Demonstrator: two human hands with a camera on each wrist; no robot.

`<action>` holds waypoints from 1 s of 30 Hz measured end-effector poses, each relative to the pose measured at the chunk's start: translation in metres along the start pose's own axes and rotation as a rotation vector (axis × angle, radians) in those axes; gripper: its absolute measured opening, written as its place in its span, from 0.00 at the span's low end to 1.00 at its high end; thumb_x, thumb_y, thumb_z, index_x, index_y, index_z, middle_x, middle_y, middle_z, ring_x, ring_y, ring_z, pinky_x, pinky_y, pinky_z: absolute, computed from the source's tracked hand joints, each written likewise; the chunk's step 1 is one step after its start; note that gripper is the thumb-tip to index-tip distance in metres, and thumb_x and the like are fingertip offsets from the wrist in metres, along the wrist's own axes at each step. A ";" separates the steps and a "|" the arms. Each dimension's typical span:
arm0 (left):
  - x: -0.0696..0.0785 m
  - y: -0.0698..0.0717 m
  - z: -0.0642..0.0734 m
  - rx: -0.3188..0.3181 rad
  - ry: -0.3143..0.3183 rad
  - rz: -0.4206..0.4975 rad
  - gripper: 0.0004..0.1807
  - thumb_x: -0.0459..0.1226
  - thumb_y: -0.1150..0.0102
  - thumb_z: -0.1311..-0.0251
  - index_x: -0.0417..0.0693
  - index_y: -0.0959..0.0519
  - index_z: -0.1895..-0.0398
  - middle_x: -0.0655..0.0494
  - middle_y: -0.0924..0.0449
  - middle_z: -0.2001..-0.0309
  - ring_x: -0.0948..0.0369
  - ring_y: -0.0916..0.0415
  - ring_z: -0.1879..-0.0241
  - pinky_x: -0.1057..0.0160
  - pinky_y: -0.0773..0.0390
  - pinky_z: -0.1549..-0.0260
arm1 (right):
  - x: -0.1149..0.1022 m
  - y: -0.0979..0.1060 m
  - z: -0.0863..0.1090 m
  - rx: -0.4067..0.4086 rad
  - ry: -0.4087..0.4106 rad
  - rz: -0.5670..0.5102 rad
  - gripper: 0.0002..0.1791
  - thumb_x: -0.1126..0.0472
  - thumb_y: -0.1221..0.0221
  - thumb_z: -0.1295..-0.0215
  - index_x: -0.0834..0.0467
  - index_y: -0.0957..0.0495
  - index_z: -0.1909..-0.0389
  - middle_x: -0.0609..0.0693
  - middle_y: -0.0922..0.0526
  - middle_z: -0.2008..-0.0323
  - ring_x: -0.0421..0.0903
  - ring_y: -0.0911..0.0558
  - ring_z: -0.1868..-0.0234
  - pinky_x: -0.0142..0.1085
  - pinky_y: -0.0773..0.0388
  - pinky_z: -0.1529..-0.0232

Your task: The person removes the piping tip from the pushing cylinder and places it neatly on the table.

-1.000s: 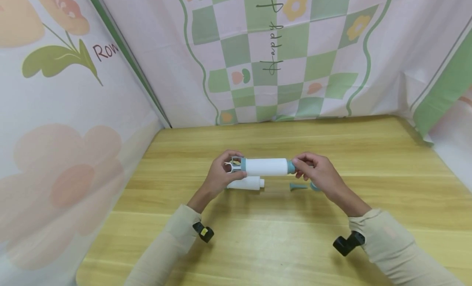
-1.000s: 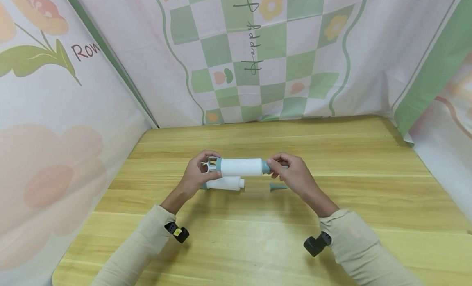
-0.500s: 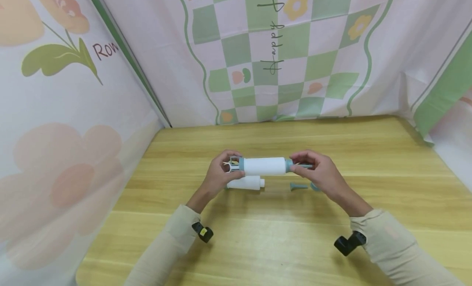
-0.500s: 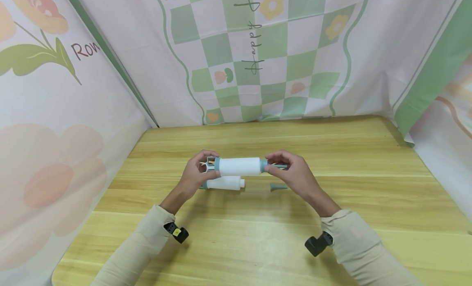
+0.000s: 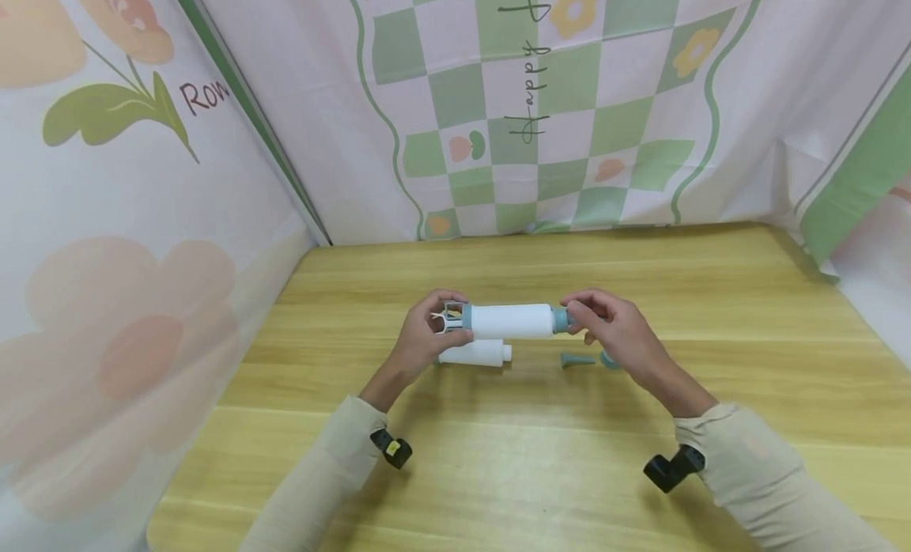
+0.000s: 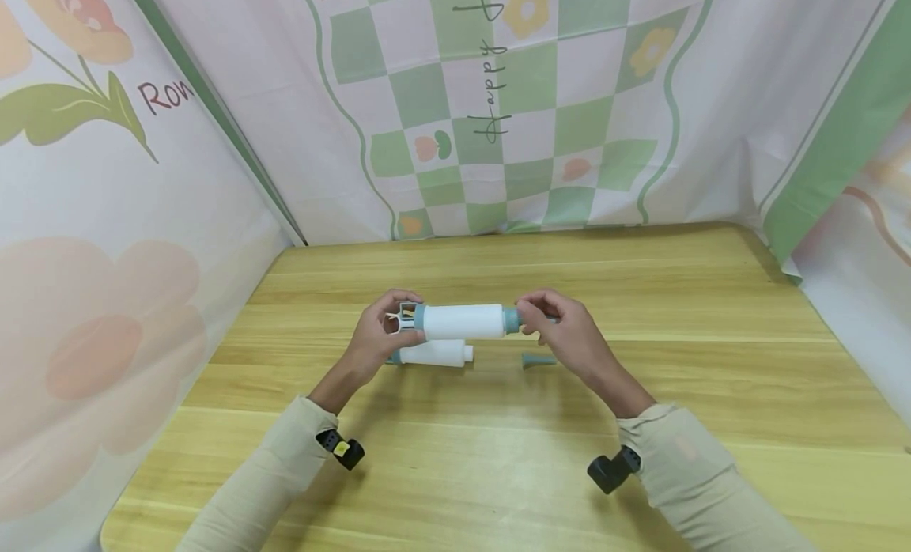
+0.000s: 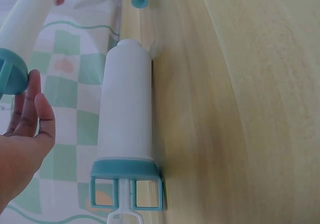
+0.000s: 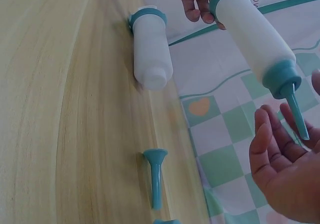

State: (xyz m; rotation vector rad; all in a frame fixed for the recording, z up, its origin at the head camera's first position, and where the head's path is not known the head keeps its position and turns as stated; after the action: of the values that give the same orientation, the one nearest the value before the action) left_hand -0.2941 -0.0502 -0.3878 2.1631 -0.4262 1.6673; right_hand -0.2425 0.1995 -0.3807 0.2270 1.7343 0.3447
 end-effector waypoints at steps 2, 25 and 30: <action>0.000 0.000 0.000 0.000 0.000 0.002 0.24 0.29 0.33 0.45 0.40 0.26 0.44 0.43 0.27 0.50 0.53 0.22 0.60 0.56 0.17 0.60 | 0.002 0.000 -0.001 0.004 -0.029 -0.008 0.26 0.45 0.50 0.22 0.66 0.24 0.45 0.59 0.18 0.56 0.51 0.18 0.60 0.36 0.20 0.65; 0.000 0.003 0.001 0.013 0.001 -0.012 0.25 0.28 0.32 0.47 0.40 0.25 0.44 0.40 0.25 0.49 0.54 0.23 0.63 0.58 0.18 0.61 | -0.005 -0.005 0.003 -0.027 0.042 -0.062 0.17 0.58 0.42 0.26 0.67 0.24 0.46 0.58 0.19 0.57 0.51 0.19 0.61 0.32 0.22 0.66; 0.000 0.003 0.002 0.020 0.007 -0.019 0.25 0.29 0.32 0.47 0.40 0.25 0.44 0.46 0.24 0.51 0.54 0.23 0.63 0.57 0.18 0.61 | -0.005 -0.006 0.003 -0.033 0.053 -0.052 0.18 0.57 0.42 0.26 0.67 0.24 0.45 0.59 0.20 0.56 0.48 0.19 0.61 0.32 0.22 0.65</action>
State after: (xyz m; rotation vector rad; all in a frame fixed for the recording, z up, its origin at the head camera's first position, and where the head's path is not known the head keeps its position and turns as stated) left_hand -0.2936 -0.0544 -0.3881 2.1676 -0.3874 1.6755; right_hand -0.2383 0.1923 -0.3787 0.1499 1.7816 0.3439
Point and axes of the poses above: each hand's wrist, its own z-axis away from the middle knuckle, its own y-axis out of the back of the hand, x = y × z, the point moved 9 cm from there along -z, towards the middle knuckle
